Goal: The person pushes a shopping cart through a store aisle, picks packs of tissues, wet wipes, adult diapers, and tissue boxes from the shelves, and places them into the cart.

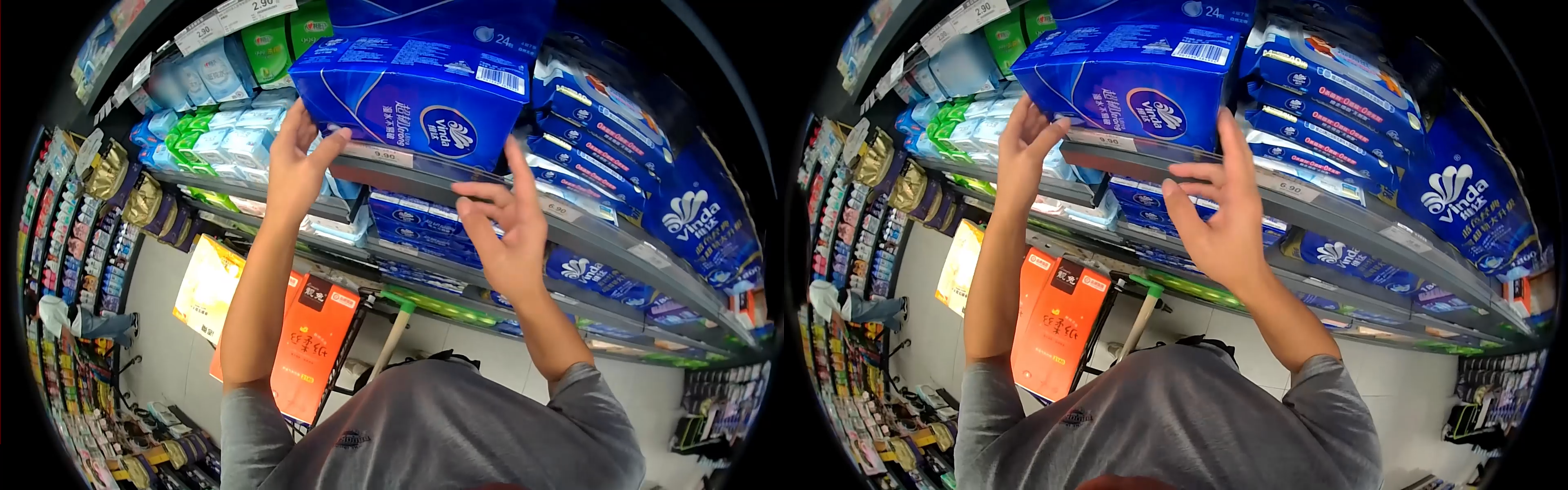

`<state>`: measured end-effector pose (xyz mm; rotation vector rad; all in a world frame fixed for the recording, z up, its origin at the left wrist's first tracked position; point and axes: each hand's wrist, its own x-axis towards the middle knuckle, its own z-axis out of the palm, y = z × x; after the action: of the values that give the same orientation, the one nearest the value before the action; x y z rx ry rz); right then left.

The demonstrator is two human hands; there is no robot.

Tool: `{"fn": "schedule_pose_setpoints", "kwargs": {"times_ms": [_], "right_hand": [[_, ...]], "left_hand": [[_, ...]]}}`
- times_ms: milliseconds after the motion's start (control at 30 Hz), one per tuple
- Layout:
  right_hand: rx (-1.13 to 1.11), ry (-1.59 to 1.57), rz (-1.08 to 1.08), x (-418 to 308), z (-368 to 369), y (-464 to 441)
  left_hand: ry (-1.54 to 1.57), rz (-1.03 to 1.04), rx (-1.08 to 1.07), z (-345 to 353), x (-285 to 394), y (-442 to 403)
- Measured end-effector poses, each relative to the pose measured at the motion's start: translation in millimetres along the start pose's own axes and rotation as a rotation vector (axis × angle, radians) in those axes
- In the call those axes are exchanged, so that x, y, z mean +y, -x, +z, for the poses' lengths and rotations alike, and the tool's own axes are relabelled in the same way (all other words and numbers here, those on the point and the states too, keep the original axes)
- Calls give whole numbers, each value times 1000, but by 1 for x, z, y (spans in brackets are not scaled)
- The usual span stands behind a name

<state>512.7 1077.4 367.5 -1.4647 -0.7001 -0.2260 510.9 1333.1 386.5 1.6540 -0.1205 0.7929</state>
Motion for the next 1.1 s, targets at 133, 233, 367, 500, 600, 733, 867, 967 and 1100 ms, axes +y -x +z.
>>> {"fn": "schedule_pose_setpoints", "kwargs": {"times_ms": [133,233,367,500,600,733,867,967,1100], "right_hand": [[-12,22,28,1,5,-5],[-21,-63,18,-7,7,-5],[-46,-131,-12,-12,6,-11],[-51,-280,42,-16,3,-9],[-61,-314,-4,-21,4,-13],[-94,-239,-195,-32,9,-22],[-100,-117,-504,-41,4,-20],[-110,28,-583,-32,1,-10],[-102,-133,-612,-4,8,-3]], "left_hand": [[60,-67,-55,7,-4,-6],[124,-64,11,11,-2,-9],[170,-100,20,10,8,-7],[200,-111,45,12,5,-11],[236,-90,70,11,6,-14],[265,29,75,10,29,-15],[252,77,47,3,15,-12],[514,95,113,11,32,14],[489,98,165,-11,23,43]]}}
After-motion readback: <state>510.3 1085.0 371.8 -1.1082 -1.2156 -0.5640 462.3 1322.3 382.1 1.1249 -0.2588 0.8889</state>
